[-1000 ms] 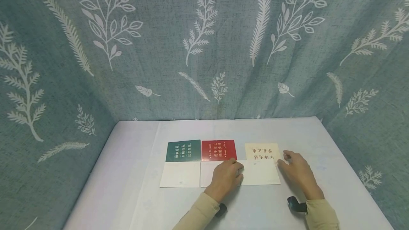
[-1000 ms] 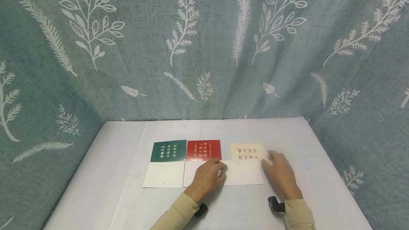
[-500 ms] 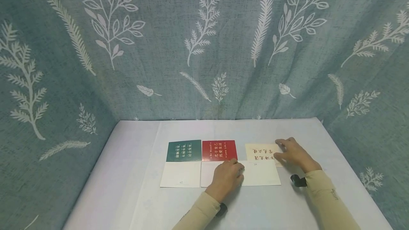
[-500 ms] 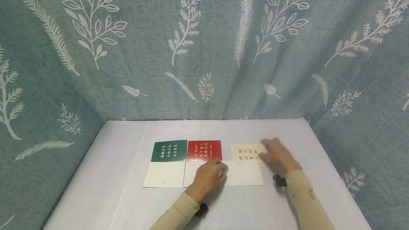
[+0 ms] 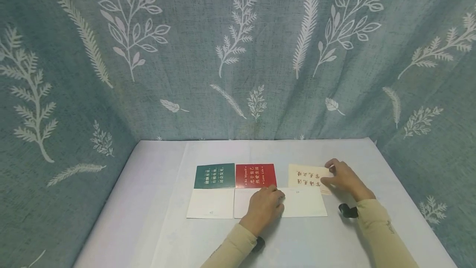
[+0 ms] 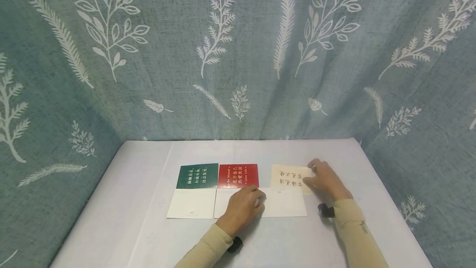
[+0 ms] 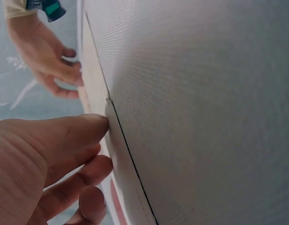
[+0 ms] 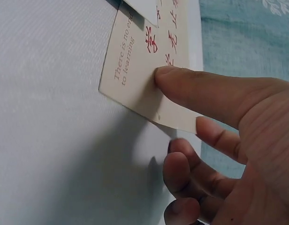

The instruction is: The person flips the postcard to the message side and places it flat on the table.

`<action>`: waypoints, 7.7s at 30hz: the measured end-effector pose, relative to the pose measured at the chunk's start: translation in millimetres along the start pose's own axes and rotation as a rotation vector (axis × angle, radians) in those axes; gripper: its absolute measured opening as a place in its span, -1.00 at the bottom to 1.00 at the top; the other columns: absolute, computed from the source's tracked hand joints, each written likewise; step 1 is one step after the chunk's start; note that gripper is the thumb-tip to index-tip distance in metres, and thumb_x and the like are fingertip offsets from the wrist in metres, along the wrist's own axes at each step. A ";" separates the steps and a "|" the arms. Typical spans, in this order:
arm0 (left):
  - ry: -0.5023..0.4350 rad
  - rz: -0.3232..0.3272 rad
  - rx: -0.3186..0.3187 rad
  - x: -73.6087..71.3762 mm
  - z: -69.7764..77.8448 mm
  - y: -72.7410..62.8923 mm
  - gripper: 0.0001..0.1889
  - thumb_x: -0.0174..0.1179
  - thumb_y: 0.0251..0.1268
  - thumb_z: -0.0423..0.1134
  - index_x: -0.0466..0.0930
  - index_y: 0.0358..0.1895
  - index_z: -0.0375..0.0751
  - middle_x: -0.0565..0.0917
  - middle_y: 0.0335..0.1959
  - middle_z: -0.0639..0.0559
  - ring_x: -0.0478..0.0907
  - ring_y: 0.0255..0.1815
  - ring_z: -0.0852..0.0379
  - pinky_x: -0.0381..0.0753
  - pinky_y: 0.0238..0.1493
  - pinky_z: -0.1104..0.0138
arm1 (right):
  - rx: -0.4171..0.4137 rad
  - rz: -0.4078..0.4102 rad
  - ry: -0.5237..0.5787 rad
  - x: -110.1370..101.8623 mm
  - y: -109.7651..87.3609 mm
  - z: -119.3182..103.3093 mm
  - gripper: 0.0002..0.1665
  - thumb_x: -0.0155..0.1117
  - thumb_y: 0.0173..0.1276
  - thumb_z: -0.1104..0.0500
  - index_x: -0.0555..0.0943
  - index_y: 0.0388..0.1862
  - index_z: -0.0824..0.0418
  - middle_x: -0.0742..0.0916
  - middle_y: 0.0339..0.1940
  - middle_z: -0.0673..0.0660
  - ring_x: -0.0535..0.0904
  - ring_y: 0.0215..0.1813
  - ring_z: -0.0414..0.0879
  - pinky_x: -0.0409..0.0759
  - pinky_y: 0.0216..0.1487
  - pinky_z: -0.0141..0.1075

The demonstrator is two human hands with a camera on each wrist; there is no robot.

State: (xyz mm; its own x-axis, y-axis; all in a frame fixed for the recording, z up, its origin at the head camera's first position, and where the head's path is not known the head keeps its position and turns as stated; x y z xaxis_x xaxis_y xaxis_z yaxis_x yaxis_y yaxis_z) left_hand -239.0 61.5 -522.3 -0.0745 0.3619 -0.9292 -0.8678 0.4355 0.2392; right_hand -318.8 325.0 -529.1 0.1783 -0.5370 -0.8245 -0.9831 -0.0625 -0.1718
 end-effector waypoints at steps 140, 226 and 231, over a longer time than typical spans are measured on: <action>-0.766 0.081 -0.125 -49.2 -79.3 -35.3 -0.76 0.21 0.47 -0.22 0.72 0.10 -0.07 0.75 -0.06 0.08 0.61 -0.25 0.17 0.57 -0.19 0.32 | -0.182 0.052 0.674 48.5 -94.2 -75.7 -0.57 -0.02 0.66 0.01 0.63 0.13 0.30 0.65 -0.16 0.21 0.55 -0.31 -0.12 0.43 -0.33 -0.33; 0.062 0.065 0.022 -0.4 -29.1 80.3 -0.72 0.44 0.16 -0.23 0.77 -0.03 -0.08 0.69 -0.48 0.12 0.54 -0.47 0.18 0.46 -0.50 0.36 | -0.175 0.196 -0.004 17.2 -12.5 -31.4 -0.47 0.44 0.29 0.24 0.61 0.24 0.22 0.73 0.06 0.25 0.59 -0.16 0.01 0.55 -0.14 -0.06; 0.061 0.074 0.021 -2.8 -30.3 78.6 -0.70 0.45 0.14 -0.20 0.77 -0.02 -0.09 0.72 -0.44 0.13 0.60 -0.41 0.16 0.54 -0.44 0.34 | -0.168 0.184 -0.014 18.8 -12.4 -29.8 -0.47 0.45 0.28 0.21 0.62 0.24 0.24 0.72 0.06 0.25 0.58 -0.15 0.01 0.56 -0.11 -0.03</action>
State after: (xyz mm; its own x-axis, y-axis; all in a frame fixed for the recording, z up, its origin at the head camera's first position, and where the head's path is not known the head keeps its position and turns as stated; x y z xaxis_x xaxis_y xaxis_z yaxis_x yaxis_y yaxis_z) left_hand -321.8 69.7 -509.4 -0.1685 0.3435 -0.9239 -0.8485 0.4265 0.3133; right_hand -304.5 290.6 -526.4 -0.0054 -0.5403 -0.8415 -0.9919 -0.1039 0.0731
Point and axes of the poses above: each hand's wrist, its own y-axis towards the middle knuckle, its own x-axis out of the palm, z = x × y, the point moved 7 cm from there along y, towards the middle knuckle
